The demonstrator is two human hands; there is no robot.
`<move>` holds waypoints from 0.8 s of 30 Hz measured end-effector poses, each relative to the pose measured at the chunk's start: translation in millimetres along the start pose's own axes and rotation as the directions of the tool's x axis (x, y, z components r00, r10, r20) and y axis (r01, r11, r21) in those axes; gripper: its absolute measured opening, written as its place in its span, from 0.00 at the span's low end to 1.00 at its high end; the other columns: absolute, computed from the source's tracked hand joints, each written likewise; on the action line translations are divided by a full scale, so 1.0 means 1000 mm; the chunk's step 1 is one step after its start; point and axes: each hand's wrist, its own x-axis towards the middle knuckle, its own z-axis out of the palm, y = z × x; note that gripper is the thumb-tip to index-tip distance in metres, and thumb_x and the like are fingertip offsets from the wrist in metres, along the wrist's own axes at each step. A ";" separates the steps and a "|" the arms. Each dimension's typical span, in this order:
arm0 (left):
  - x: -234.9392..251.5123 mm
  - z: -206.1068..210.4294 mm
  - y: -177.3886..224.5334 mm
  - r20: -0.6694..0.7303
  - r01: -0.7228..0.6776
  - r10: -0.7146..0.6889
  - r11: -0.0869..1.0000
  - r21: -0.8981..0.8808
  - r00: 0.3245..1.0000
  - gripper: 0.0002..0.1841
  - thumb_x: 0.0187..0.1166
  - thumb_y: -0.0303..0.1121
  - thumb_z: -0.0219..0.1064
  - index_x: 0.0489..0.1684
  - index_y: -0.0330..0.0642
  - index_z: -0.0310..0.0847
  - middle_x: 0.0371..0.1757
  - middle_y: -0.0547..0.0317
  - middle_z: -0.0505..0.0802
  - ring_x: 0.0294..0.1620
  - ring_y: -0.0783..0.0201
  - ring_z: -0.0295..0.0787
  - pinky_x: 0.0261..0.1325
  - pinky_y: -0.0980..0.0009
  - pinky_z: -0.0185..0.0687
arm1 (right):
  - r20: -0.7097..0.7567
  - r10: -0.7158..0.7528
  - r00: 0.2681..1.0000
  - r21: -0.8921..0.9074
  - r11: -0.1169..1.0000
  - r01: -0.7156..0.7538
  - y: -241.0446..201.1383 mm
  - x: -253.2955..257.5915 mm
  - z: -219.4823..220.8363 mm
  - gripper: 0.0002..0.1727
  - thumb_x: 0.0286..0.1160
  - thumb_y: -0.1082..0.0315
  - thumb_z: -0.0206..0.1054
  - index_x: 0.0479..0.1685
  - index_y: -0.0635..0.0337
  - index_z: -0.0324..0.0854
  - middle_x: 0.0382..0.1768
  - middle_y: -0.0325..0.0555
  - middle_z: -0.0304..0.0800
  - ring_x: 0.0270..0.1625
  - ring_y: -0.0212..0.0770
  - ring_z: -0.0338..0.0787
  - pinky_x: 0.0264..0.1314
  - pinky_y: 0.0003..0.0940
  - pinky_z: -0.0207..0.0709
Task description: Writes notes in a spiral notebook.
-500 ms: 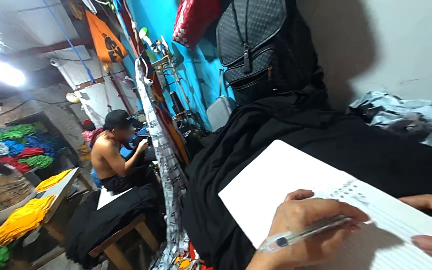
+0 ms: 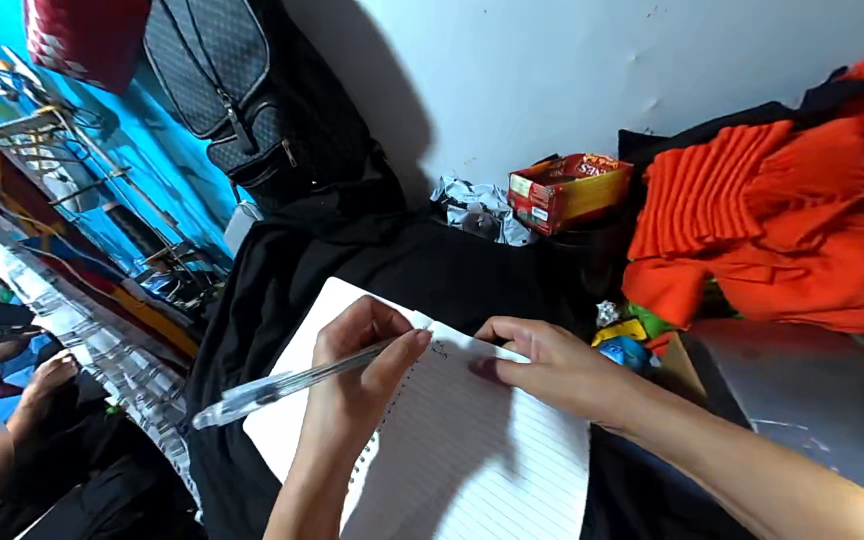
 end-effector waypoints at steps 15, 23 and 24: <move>0.018 0.019 -0.036 -0.011 -0.061 0.062 0.994 0.093 0.998 0.16 0.64 0.19 0.62 0.13 0.51 0.64 0.10 0.72 0.68 0.09 0.79 0.60 0.13 0.85 0.54 | 0.052 -0.017 0.998 0.174 0.985 0.008 0.000 0.000 -0.001 0.11 0.79 0.71 0.69 0.57 0.53 0.85 0.31 0.40 0.94 0.31 0.31 0.92 0.34 0.25 0.83; 0.023 0.023 -0.037 0.017 -0.117 0.118 0.933 0.341 0.993 0.16 0.63 0.22 0.65 0.11 0.50 0.64 0.11 0.73 0.68 0.12 0.80 0.60 0.16 0.81 0.51 | 0.038 -0.051 0.998 0.157 0.987 0.045 0.005 0.002 0.000 0.11 0.78 0.72 0.70 0.57 0.55 0.85 0.30 0.40 0.92 0.30 0.30 0.90 0.32 0.23 0.82; 0.023 0.023 -0.037 0.025 -0.115 0.114 0.927 0.358 0.993 0.16 0.62 0.22 0.65 0.11 0.51 0.64 0.11 0.73 0.67 0.12 0.80 0.59 0.17 0.81 0.50 | 0.035 -0.045 0.998 0.146 0.988 0.039 0.004 0.001 0.000 0.11 0.79 0.71 0.70 0.57 0.55 0.85 0.29 0.40 0.92 0.29 0.30 0.89 0.32 0.23 0.81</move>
